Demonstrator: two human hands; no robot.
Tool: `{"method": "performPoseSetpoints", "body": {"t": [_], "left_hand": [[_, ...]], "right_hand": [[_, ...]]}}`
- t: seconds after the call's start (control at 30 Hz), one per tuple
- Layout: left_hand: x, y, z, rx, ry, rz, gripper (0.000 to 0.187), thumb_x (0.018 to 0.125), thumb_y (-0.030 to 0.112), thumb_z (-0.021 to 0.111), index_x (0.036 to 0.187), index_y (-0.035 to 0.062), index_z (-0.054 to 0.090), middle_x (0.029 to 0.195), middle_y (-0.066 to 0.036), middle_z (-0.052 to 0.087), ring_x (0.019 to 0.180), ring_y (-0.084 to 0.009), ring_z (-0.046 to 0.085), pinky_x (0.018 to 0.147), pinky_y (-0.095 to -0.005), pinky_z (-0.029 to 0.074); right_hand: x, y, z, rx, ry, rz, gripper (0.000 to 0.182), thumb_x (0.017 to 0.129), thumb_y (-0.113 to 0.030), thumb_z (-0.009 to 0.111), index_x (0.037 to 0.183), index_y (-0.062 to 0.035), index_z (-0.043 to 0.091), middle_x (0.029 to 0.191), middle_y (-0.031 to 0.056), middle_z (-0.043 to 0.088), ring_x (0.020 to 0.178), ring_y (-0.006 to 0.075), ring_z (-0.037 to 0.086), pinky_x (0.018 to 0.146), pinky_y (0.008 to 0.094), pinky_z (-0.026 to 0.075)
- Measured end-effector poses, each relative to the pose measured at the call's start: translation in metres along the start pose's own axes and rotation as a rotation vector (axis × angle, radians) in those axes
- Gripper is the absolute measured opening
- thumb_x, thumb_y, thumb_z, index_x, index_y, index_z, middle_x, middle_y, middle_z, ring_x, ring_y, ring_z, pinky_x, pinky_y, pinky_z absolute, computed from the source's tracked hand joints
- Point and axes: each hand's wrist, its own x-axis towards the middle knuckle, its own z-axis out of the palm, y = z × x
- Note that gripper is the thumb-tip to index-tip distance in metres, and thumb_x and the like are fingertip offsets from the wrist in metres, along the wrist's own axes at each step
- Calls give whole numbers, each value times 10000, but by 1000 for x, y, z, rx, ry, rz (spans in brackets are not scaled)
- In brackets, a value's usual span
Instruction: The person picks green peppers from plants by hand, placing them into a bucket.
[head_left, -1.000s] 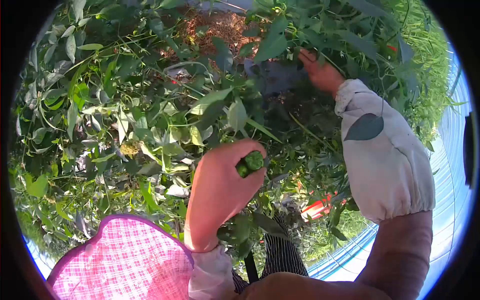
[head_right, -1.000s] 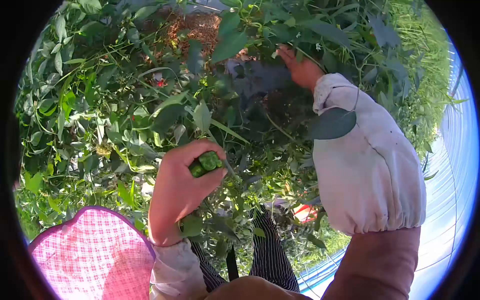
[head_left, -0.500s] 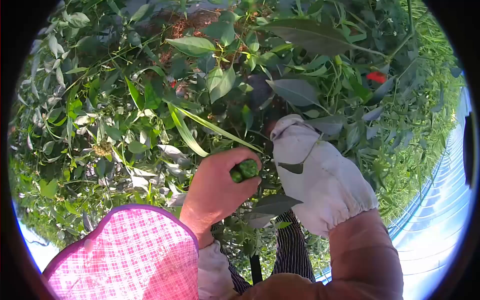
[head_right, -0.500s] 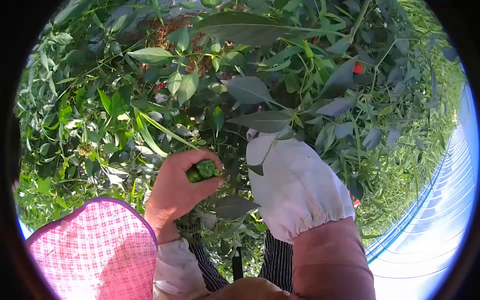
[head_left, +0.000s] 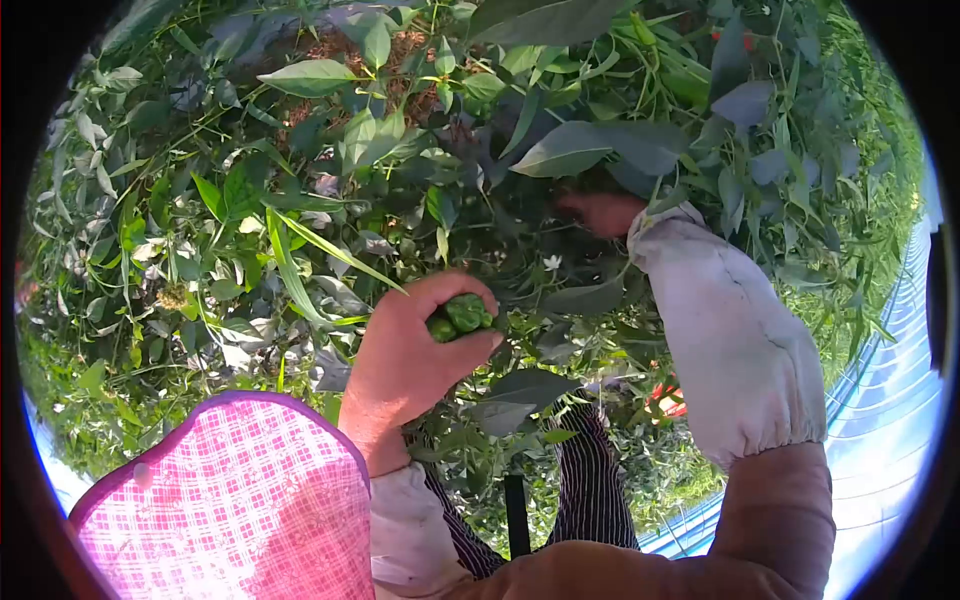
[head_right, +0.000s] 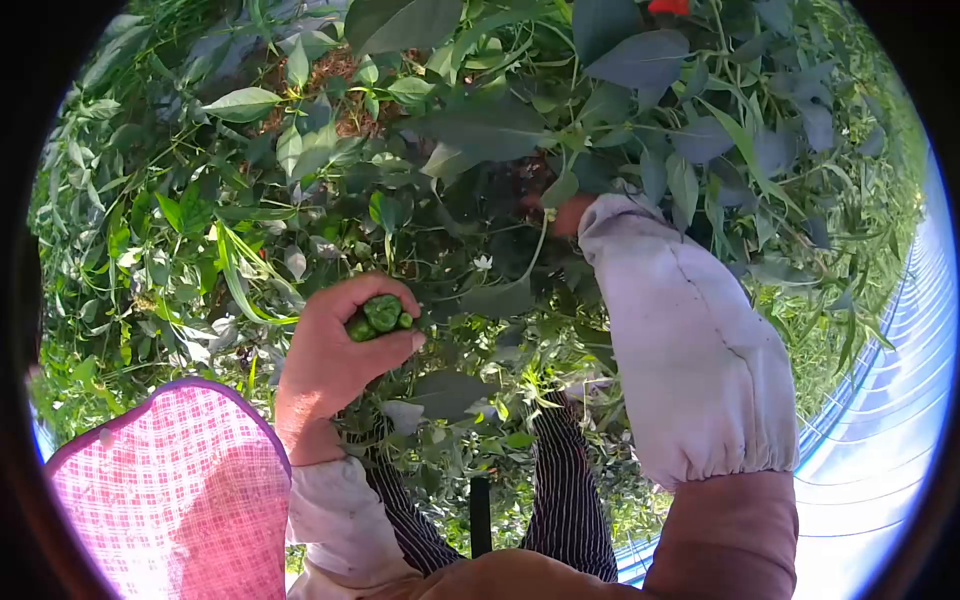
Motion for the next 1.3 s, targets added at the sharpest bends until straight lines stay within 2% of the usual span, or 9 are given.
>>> {"method": "performPoseSetpoints", "body": {"t": [0.3,0.37,0.57,0.67,0.8,0.87,1.07,1.23,1.3], "left_hand": [[-2,3,6,-583,-6,-63,283,696,-15,790,927,29,633,863,-91,661,797,-119,595,645,-238,478],[1,-14,5,-793,-16,218,325,695,3,801,944,33,594,859,-152,670,825,-209,622,597,-266,504],[-3,-29,17,-958,17,445,326,791,96,752,1021,73,521,900,-112,574,883,-241,496,461,-179,477],[-13,-4,38,-856,122,453,315,814,68,721,1041,68,502,914,-113,563,868,-219,468,422,-173,457],[-39,43,90,-870,-267,613,297,810,66,735,963,87,482,858,-60,527,805,-167,435,412,-173,444],[-47,68,137,-914,-460,571,279,823,89,731,919,107,469,822,-56,510,785,-184,455,434,-199,476],[-65,74,356,-685,-523,-229,279,754,127,722,981,69,570,865,-135,661,815,-287,639,626,-372,521],[-87,2,523,-632,-806,-699,188,866,113,629,1040,77,567,935,-122,656,826,-230,661,530,-248,520],[-96,-29,574,-530,-628,-852,204,898,158,614,1086,93,568,934,-118,656,790,-213,666,492,-230,515]], "right_hand": [[1,-33,18,167,185,340,395,895,-52,522,1288,-18,503,1130,192,599,988,365,585,851,400,482],[-41,-79,23,-136,880,-276,394,757,10,578,1150,-8,554,1111,210,593,1043,372,576,886,413,486],[-199,-154,108,413,1075,-255,354,768,19,608,1121,6,597,1110,187,622,979,365,622,818,443,531],[-278,-154,214,561,694,25,386,749,-92,643,1129,-28,611,1226,151,574,1140,322,564,871,432,522],[-313,-144,415,608,427,429,643,782,-327,668,1338,-61,485,1449,239,373,1330,437,375,990,537,428],[-335,-146,414,566,341,448,722,772,-397,666,1375,-72,440,1490,248,292,1364,466,288,1004,591,382],[-348,-133,443,606,334,491,809,729,-476,678,1399,-102,420,1546,238,194,1418,481,160,991,689,325],[-356,-126,472,740,433,510,765,714,-459,695,1353,-112,459,1546,200,219,1425,458,164,990,661,345],[-365,-119,480,796,465,483,735,711,-441,700,1324,-101,478,1539,192,229,1424,454,167,998,659,344]]}}
